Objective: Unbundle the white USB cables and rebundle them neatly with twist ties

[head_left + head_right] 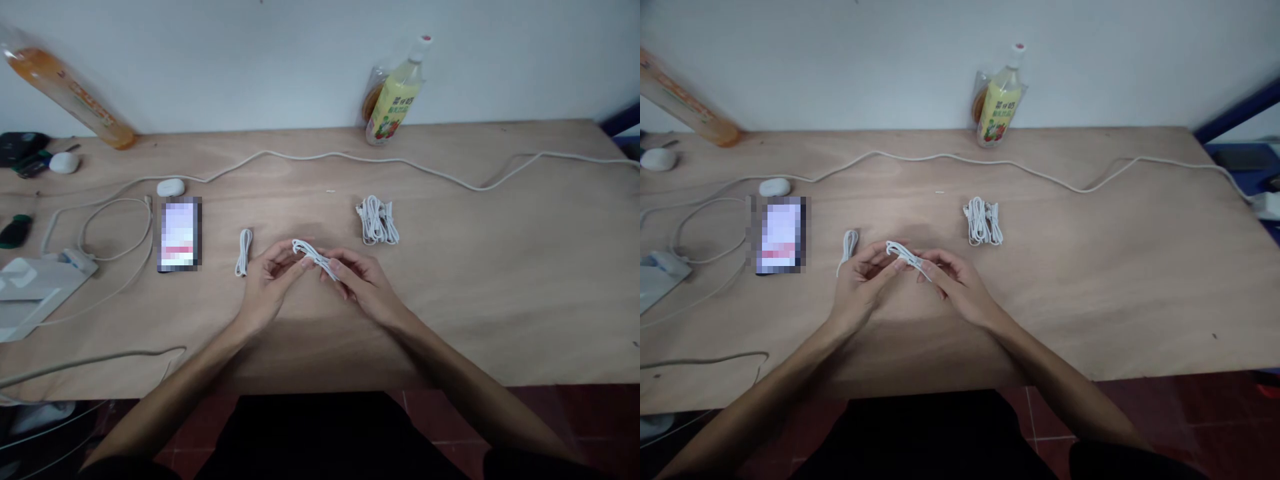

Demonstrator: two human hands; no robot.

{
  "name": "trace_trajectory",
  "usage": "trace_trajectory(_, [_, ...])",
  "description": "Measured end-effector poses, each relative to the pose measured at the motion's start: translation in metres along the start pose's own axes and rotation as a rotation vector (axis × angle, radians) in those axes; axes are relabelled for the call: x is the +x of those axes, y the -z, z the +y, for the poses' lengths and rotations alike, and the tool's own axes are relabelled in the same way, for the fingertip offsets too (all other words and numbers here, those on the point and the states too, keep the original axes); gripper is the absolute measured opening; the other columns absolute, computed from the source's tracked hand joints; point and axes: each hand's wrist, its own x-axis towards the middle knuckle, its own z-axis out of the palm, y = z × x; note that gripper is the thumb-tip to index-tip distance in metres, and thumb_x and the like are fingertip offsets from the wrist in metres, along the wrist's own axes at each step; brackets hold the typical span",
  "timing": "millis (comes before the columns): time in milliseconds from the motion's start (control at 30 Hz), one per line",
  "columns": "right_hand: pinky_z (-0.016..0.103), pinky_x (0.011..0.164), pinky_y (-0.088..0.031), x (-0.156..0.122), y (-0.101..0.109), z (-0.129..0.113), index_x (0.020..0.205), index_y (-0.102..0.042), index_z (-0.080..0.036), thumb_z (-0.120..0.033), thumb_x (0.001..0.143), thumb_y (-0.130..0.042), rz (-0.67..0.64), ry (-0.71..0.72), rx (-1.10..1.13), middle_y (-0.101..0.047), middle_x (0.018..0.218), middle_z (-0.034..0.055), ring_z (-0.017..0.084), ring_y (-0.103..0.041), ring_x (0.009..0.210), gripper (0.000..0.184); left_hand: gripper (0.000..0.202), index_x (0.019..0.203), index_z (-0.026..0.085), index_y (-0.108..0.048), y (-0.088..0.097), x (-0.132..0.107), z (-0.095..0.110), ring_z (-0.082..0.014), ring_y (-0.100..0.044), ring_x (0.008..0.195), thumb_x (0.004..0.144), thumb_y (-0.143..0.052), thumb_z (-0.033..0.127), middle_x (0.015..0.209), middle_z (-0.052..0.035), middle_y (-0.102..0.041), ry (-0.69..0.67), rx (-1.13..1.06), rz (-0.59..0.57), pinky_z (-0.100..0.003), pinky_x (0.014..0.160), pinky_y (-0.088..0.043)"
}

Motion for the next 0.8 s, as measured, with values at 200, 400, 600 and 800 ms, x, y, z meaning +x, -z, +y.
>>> trace_trajectory(200, [0.026,0.046,-0.037,-0.002,-0.003,0.001,0.106,-0.077,-0.025,-0.061,0.095,-0.075,0.072,0.064,-0.015,-0.072,0.084,0.0004,0.011,-0.048,0.054,0.038,0.043,0.124,0.021,-0.077,-0.002,0.001,-0.005,-0.0271,-0.082,0.114,0.087,-0.091,0.037,0.114,-0.0086,-0.087,0.069,-0.142,-0.011,-0.044,0.108,-0.063])
trace_trajectory(400, [0.027,0.046,-0.041,-0.003,-0.005,0.003,0.104,-0.077,-0.026,-0.057,0.092,-0.08,0.07,0.046,0.021,-0.071,0.085,0.0014,0.013,-0.051,0.058,0.034,0.031,0.112,0.023,-0.082,-0.003,0.001,-0.012,-0.0229,-0.082,0.102,0.086,-0.091,0.037,0.118,-0.0074,-0.086,0.081,-0.176,-0.025,-0.039,0.1,-0.064])
trace_trajectory(600, [0.026,0.053,-0.044,-0.004,-0.006,0.002,0.112,-0.076,-0.025,-0.049,0.092,-0.081,-0.044,0.002,0.003,-0.064,0.087,-0.0009,0.012,-0.049,0.062,0.033,0.03,0.113,0.022,-0.082,-0.002,0.0,-0.011,-0.0248,-0.082,0.104,0.088,-0.09,0.037,0.11,-0.0074,-0.087,0.065,-0.163,-0.015,-0.04,0.098,-0.064])
trace_trajectory(800, [0.026,0.053,-0.039,-0.007,-0.006,0.003,0.128,-0.07,-0.018,-0.043,0.103,-0.066,-0.09,0.056,-0.084,-0.052,0.072,-0.0066,0.011,-0.044,0.056,0.035,0.03,0.108,0.02,-0.084,-0.003,0.0,-0.01,-0.0215,-0.081,0.097,0.084,-0.094,0.036,0.102,-0.0058,-0.087,0.085,-0.229,0.004,-0.033,0.095,-0.061])
